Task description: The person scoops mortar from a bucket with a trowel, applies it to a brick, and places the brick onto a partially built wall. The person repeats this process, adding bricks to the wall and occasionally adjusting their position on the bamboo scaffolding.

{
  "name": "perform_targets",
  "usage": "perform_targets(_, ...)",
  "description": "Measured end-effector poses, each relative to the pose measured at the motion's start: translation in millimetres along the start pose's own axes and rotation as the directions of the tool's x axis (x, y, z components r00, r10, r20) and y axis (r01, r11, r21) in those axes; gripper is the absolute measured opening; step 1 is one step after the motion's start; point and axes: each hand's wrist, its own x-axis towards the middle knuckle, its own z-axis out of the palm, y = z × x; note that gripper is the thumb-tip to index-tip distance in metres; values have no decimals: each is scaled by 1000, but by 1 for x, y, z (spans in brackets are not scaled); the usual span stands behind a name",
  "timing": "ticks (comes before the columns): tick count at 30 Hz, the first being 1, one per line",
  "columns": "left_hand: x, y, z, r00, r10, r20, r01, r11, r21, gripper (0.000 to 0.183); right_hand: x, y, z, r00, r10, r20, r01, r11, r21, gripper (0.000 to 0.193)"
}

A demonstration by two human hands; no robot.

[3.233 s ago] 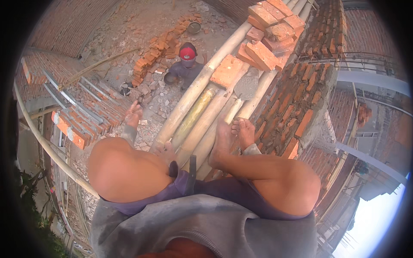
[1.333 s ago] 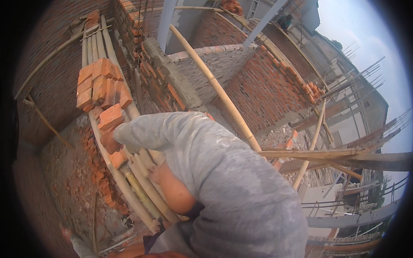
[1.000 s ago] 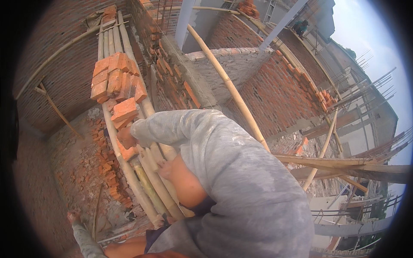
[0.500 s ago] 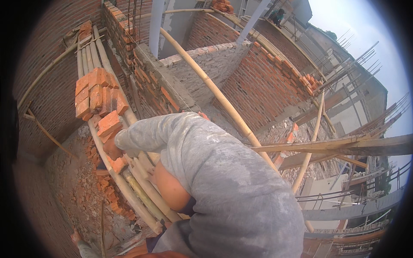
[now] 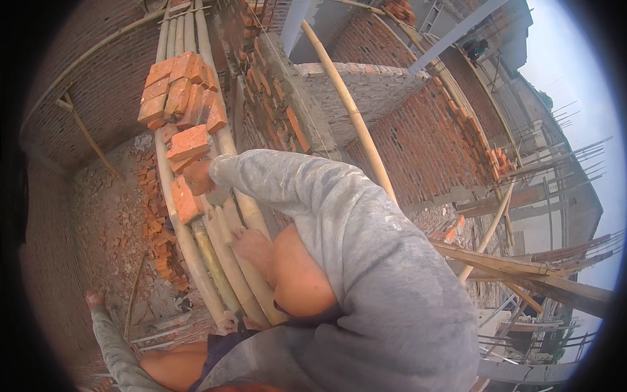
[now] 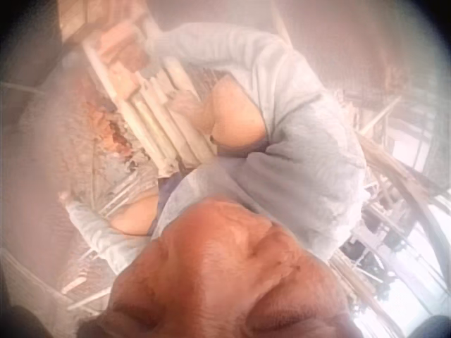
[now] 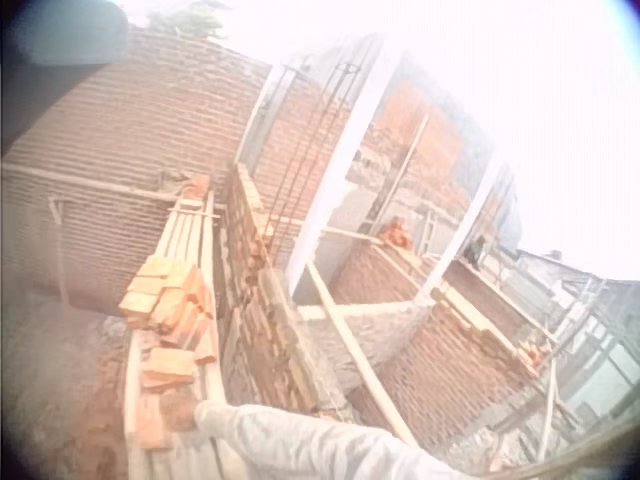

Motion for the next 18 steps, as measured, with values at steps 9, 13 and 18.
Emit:
perform_targets(9,-36,24,-23,995,-103,11,99,977,191,50,-24,-11,-22,997,-70,25,65,981,182,20)
perform_targets(13,-44,32,-33,991,-112,70,98,981,169,46,-33,-21,-27,998,2,58,-10,991,132,19)
perform_targets(18,-84,10,54,812,-11,584,301,865,-402,85,-55,-34,-38,996,-66,67,62,996,65,23)
